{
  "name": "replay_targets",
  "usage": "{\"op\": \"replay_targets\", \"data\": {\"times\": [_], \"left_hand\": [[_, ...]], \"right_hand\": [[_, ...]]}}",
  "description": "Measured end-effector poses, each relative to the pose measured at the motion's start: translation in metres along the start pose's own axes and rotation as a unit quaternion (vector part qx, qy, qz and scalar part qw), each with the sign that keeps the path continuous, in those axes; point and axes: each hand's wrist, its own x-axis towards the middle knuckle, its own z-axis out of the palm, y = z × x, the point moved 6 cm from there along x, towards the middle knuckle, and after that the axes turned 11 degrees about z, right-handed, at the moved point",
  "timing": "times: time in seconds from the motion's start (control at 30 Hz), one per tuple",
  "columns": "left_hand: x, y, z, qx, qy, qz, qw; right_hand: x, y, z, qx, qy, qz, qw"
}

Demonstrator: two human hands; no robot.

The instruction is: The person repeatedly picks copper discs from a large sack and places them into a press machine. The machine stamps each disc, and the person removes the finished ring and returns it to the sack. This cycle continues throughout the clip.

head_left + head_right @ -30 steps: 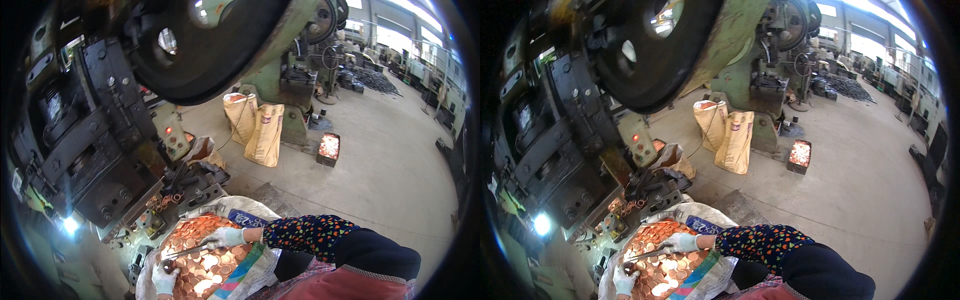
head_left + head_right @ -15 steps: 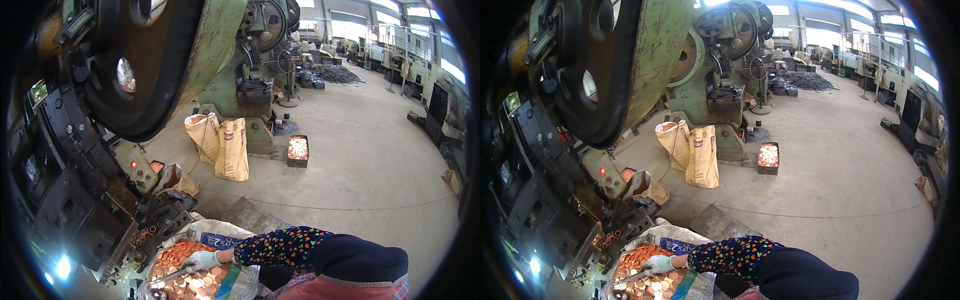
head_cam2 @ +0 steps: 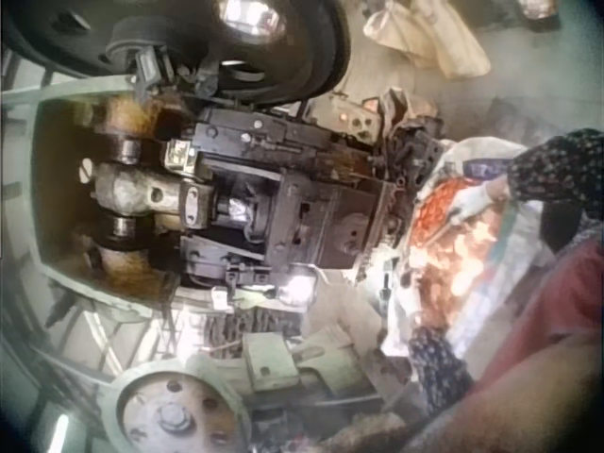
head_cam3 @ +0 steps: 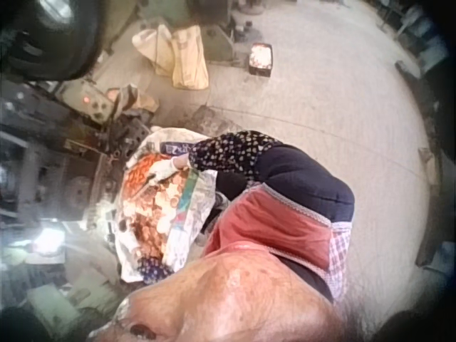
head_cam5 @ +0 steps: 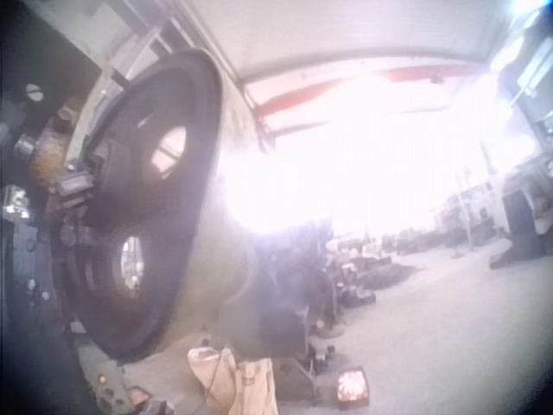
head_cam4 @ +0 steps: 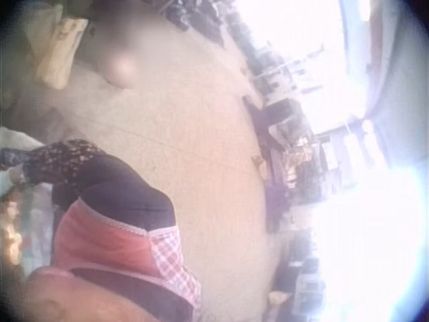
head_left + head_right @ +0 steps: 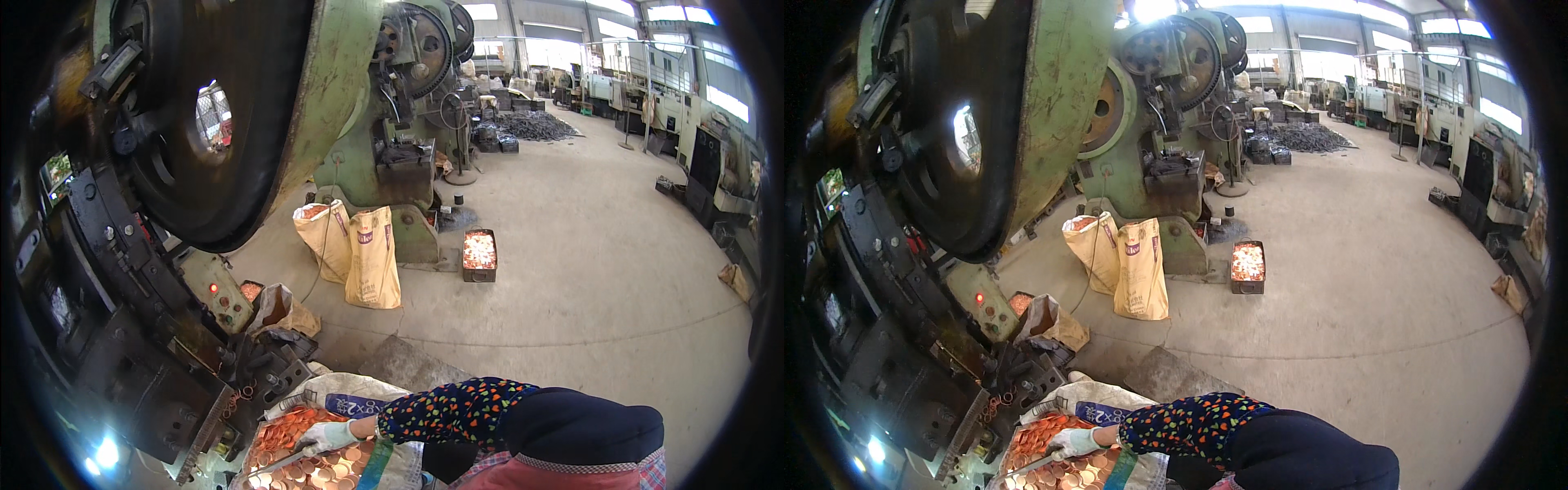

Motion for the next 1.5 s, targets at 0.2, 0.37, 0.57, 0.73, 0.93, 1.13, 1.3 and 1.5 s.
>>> {"op": "replay_targets", "data": {"times": [0.2,0.37,0.57,0.73,0.93,1.13,1.3,1.5], "left_hand": [[-0.008,0.002,-0.023,-0.035,0.018,-0.021,0.999],[-0.055,0.024,-0.065,-0.031,0.113,0.038,0.992],[-0.060,0.058,-0.067,-0.170,0.144,-0.072,0.972],[-0.039,0.079,-0.074,-0.253,0.212,-0.008,0.944],[0.019,0.039,-0.064,-0.204,0.250,-0.055,0.945],[0.069,0.042,-0.050,0.153,0.229,-0.073,0.959],[0.082,0.049,-0.039,0.265,0.166,-0.029,0.949],[0.072,0.063,-0.043,0.258,0.218,0.057,0.940]], "right_hand": [[-0.001,-0.029,-0.038,0.012,-0.013,-0.025,1.000],[0.012,-0.053,-0.060,-0.113,-0.004,0.028,0.993],[0.015,-0.100,-0.071,-0.356,0.160,-0.124,0.912],[0.039,-0.100,-0.061,-0.489,0.151,-0.089,0.855],[0.057,-0.092,-0.074,-0.424,0.215,-0.083,0.876],[0.033,-0.079,-0.080,-0.288,0.127,-0.073,0.946],[0.032,-0.074,-0.078,-0.265,0.093,-0.056,0.958],[0.037,-0.076,-0.073,-0.325,0.097,-0.061,0.939]]}}
